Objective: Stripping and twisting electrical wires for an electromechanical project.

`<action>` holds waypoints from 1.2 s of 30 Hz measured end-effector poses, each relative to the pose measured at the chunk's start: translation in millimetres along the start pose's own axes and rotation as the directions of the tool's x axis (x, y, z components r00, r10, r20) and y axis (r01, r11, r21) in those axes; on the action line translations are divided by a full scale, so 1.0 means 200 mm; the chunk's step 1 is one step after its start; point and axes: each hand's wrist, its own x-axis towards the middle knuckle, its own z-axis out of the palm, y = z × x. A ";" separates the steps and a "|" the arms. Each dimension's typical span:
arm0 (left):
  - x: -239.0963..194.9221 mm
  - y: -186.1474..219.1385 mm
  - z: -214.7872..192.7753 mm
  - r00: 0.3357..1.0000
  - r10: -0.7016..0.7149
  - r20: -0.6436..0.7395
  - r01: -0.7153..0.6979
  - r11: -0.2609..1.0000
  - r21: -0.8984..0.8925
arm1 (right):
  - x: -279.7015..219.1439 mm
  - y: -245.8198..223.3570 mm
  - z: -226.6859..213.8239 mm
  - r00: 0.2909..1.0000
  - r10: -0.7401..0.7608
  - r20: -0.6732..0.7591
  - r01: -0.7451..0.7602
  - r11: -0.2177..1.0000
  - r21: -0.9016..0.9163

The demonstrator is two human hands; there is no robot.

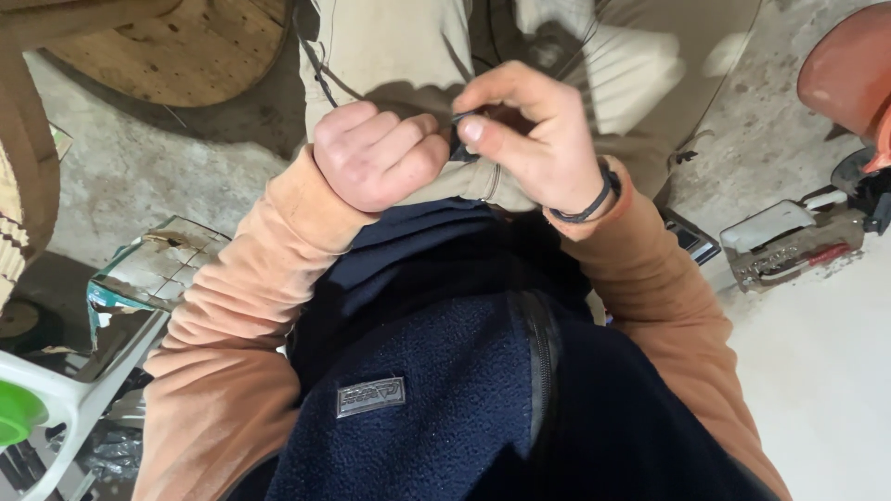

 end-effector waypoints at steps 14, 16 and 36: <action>0.03 0.03 0.02 0.925 -0.290 0.246 0.354 0.895 -0.273 | -0.15 0.00 -0.03 0.710 -0.659 0.249 0.633 0.442 -0.635; 0.06 0.05 0.01 0.915 -0.314 0.254 0.384 0.871 -0.306 | -0.18 0.03 -0.04 0.691 -0.662 0.291 0.643 0.378 -0.666; -0.11 0.15 0.11 0.525 -0.476 0.706 0.634 -0.335 -0.697 | -0.11 0.09 0.07 0.562 -0.654 0.506 0.667 -0.003 -0.745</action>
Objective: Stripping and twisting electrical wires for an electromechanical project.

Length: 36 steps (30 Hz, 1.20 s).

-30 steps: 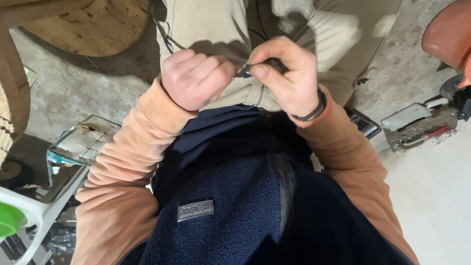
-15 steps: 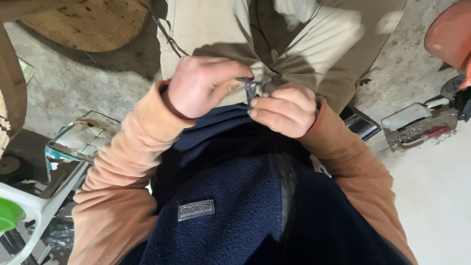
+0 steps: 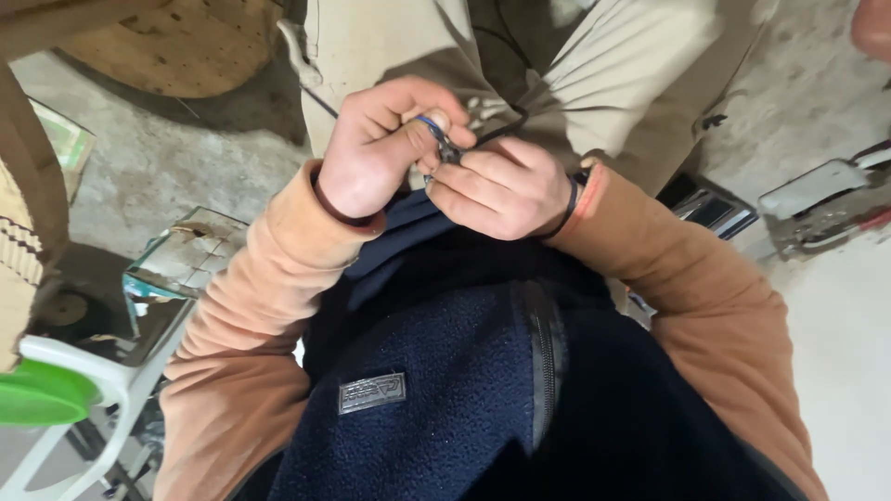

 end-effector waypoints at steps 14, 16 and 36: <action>-0.11 0.11 -0.01 0.992 0.121 0.023 -0.121 0.993 -0.006 | -0.11 0.10 0.01 0.637 0.762 0.120 -0.489 0.278 0.827; -0.09 0.14 0.01 0.992 0.123 0.024 -0.124 0.992 0.033 | -0.11 0.12 0.04 0.681 0.718 0.141 -0.458 0.267 0.848; -0.04 0.23 0.12 0.752 0.486 0.446 -0.599 0.220 0.770 | -0.12 0.06 -0.10 0.947 0.307 -0.093 -0.285 0.939 0.194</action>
